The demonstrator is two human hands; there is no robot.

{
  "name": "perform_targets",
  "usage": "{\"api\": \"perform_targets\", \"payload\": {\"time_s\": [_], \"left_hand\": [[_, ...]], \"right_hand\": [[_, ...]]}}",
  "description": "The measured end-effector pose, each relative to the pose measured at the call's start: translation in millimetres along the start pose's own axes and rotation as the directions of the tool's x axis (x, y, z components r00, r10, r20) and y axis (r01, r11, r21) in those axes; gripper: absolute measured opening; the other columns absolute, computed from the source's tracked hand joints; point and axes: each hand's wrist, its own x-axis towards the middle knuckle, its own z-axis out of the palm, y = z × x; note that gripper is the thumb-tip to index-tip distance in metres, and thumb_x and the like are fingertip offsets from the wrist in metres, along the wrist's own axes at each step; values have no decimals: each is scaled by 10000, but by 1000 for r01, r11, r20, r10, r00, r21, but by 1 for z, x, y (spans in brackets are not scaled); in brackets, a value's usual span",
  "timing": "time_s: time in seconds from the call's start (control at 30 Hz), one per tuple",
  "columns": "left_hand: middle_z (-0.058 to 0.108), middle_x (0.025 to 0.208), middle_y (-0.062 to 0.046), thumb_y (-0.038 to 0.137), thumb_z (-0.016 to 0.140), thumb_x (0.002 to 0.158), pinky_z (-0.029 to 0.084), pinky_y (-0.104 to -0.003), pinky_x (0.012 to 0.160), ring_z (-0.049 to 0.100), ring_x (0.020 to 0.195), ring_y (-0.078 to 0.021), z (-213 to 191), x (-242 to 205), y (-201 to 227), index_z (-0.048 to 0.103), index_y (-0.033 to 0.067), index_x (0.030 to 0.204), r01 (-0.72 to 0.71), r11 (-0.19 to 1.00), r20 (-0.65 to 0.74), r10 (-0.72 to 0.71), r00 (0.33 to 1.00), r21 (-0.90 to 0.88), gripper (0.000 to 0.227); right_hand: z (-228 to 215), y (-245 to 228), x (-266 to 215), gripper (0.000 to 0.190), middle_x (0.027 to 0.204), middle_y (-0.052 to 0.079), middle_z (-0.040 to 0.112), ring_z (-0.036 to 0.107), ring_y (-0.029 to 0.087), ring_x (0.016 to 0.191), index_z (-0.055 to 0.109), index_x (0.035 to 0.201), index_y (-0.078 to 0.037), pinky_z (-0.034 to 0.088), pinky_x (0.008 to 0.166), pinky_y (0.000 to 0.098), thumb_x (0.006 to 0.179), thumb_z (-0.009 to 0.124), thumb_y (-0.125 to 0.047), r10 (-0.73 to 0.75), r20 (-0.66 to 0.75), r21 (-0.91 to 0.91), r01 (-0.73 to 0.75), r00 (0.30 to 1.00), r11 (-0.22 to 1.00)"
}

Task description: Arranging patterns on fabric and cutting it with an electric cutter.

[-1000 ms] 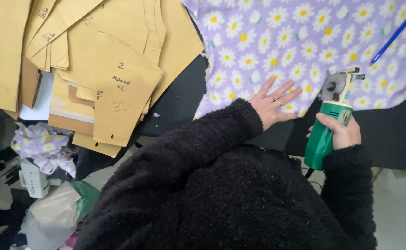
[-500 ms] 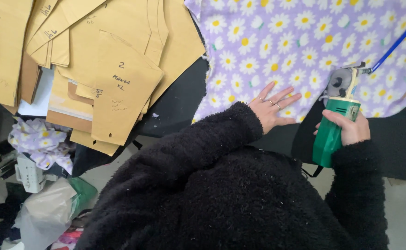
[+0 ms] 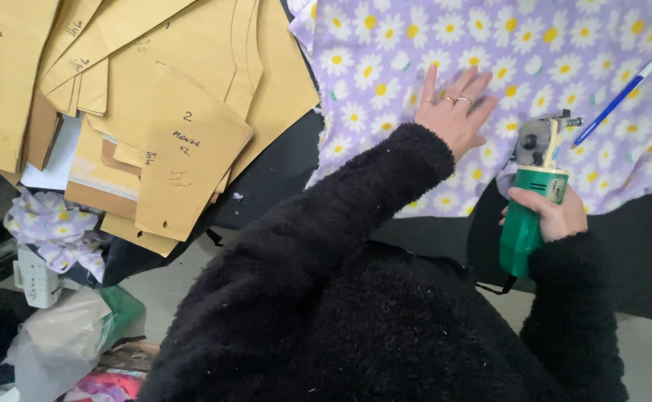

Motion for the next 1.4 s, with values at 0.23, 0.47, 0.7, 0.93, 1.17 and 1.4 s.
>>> {"api": "perform_targets", "payload": {"time_s": [0.23,0.47,0.7,0.93,1.17,1.4], "left_hand": [[119,1715,-145,756,576,904,70,-712,1266,67,1599,-293,6,10,-15,244,38,1634,125,992,-119,-123,985,9,1077],[114,1746,-143,700,540,1001,7,-699,1287,62,1628,-280,19,9,-19,233,12,1665,106,994,-198,-99,975,22,1004],[119,1739,-140,682,530,990,14,-694,1277,73,1621,-270,26,11,-21,240,24,1666,112,994,-219,-105,970,17,987],[129,1741,-127,677,539,992,18,-693,1285,84,1624,-265,18,11,-18,248,30,1664,127,991,-196,-115,974,49,977],[143,1739,-130,666,572,976,41,-704,1277,96,1623,-270,9,7,-15,261,32,1663,143,989,-188,-132,973,43,985],[190,1717,-106,535,510,1045,39,-700,1277,130,1616,-254,-12,57,-7,283,62,1629,278,960,101,-275,956,-17,785]], "right_hand": [[-13,-5,20,342,852,152,677,689,267,663,610,1153,39,581,593,397,861,728,-96,-20,38,-63,23,999,998],[-24,-16,39,329,896,163,712,704,264,726,656,1114,52,566,653,404,834,756,-90,-43,35,-278,51,998,959],[-55,-5,84,302,923,162,757,728,237,779,696,1049,20,576,745,370,786,764,-112,-43,146,-372,95,988,923],[-58,-25,98,449,979,112,754,710,228,857,703,1128,-29,552,802,362,728,828,-192,-114,92,-595,146,989,791],[-68,-32,117,488,968,123,759,723,251,864,701,1151,-32,553,824,384,714,839,-200,-98,143,-666,169,985,726],[-66,-30,118,539,998,127,754,716,253,887,695,1153,-25,559,822,389,680,879,-207,-75,108,-724,130,991,678]]}}
